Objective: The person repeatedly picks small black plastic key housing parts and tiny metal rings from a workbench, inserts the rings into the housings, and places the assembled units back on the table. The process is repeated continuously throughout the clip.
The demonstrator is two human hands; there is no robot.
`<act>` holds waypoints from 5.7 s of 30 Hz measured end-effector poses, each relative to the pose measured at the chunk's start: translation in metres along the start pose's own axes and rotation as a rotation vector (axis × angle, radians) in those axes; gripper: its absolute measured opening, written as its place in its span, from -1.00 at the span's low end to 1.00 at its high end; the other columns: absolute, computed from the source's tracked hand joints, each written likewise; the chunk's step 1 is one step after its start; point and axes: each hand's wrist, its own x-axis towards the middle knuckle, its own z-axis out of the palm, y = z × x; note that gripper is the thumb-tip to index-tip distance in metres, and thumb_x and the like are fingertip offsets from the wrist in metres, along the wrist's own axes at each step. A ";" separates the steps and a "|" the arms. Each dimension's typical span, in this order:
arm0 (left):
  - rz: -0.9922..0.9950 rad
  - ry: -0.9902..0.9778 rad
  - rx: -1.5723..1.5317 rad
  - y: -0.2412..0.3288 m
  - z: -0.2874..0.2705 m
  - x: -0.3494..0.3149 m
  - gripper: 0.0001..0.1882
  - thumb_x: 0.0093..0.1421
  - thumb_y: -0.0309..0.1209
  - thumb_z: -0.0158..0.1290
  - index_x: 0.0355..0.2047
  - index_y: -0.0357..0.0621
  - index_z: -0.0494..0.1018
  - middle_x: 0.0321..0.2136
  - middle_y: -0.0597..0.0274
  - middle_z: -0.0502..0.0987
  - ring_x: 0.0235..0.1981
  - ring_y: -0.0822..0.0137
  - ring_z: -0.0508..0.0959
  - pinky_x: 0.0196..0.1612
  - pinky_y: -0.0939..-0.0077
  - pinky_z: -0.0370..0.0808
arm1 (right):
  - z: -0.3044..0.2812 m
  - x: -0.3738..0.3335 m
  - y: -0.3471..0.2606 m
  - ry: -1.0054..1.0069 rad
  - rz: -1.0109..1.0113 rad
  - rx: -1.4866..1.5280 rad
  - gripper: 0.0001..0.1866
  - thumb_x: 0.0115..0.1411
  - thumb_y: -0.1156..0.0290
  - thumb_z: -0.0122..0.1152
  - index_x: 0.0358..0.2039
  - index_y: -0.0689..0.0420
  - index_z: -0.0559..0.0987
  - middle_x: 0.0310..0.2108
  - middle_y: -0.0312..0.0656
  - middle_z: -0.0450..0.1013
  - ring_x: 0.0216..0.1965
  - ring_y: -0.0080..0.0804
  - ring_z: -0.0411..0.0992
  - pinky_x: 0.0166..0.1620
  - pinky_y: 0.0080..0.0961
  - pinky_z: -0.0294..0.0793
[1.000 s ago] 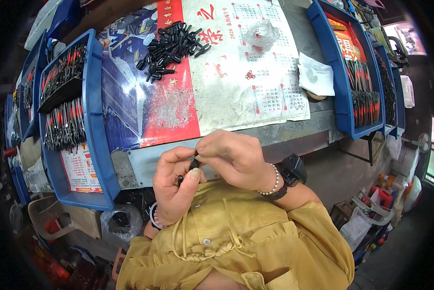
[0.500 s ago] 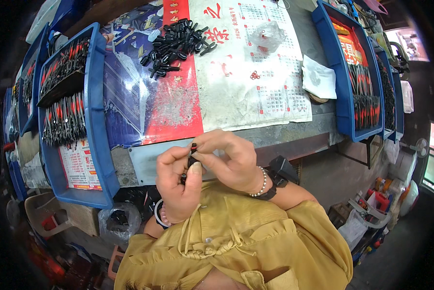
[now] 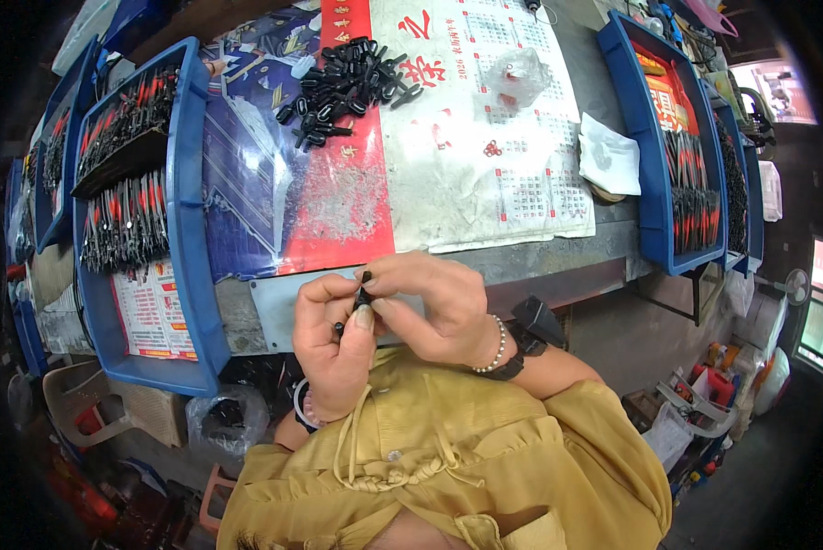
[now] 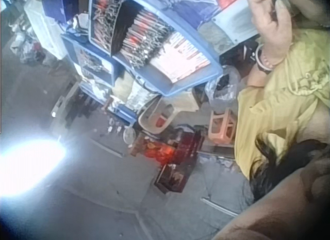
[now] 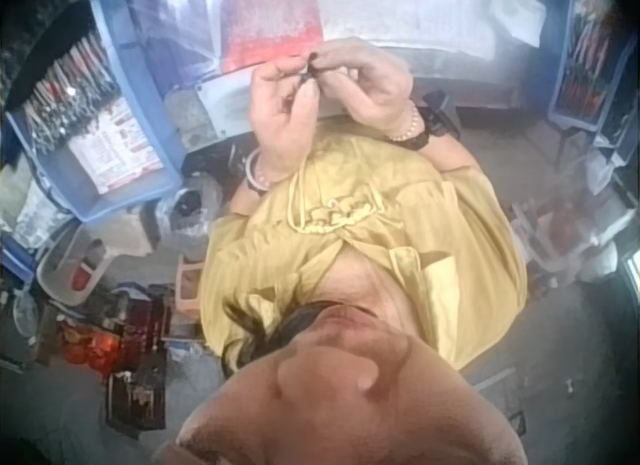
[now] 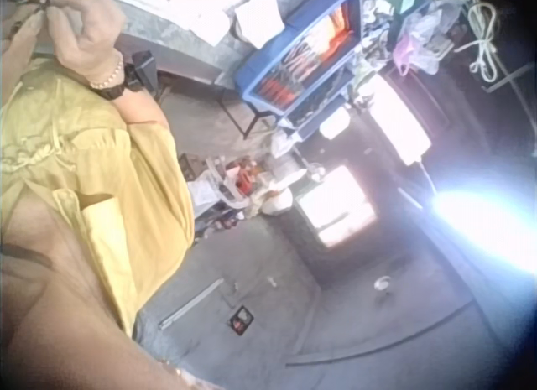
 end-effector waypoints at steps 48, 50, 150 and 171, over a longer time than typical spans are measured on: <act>-0.159 -0.065 0.078 0.012 -0.024 0.017 -0.72 0.34 -0.43 -0.11 -0.03 -0.32 0.42 -0.32 0.20 0.50 -0.53 0.55 0.38 -0.45 0.69 0.37 | -0.033 0.033 -0.022 -0.341 0.265 -0.083 -0.88 0.09 0.56 0.18 -0.31 0.23 0.56 -0.40 -0.13 0.47 -0.39 -0.26 0.47 -0.32 -0.45 0.43; -0.119 -0.233 0.240 0.013 -0.017 0.019 -0.71 0.32 -0.45 -0.09 0.00 -0.32 0.40 -0.29 0.21 0.50 -0.50 0.55 0.40 -0.42 0.66 0.40 | -0.037 0.024 -0.021 -0.280 0.282 -0.072 -0.88 0.09 0.56 0.19 -0.32 0.24 0.57 -0.42 -0.13 0.49 -0.42 -0.30 0.47 -0.35 -0.48 0.43; -0.037 -0.017 0.073 0.006 0.009 -0.008 -0.68 0.21 -0.56 -0.02 -0.03 -0.32 0.23 -0.57 0.30 0.48 -0.53 0.58 0.45 -0.47 0.71 0.39 | -0.005 -0.006 -0.009 0.096 0.114 0.167 -0.83 0.07 0.74 0.18 -0.30 0.34 0.48 -0.27 0.06 0.48 -0.32 -0.38 0.48 -0.32 -0.55 0.50; -0.270 -0.037 -0.251 0.013 -0.019 0.003 -0.63 0.26 -0.55 -0.16 0.09 -0.29 0.17 -0.51 0.14 0.52 -0.71 0.66 0.29 -0.61 0.81 0.23 | -0.011 0.061 -0.003 -0.188 0.101 -0.203 -0.89 0.07 0.50 0.21 -0.41 0.26 0.52 -0.46 -0.10 0.48 -0.47 -0.24 0.50 -0.39 -0.47 0.46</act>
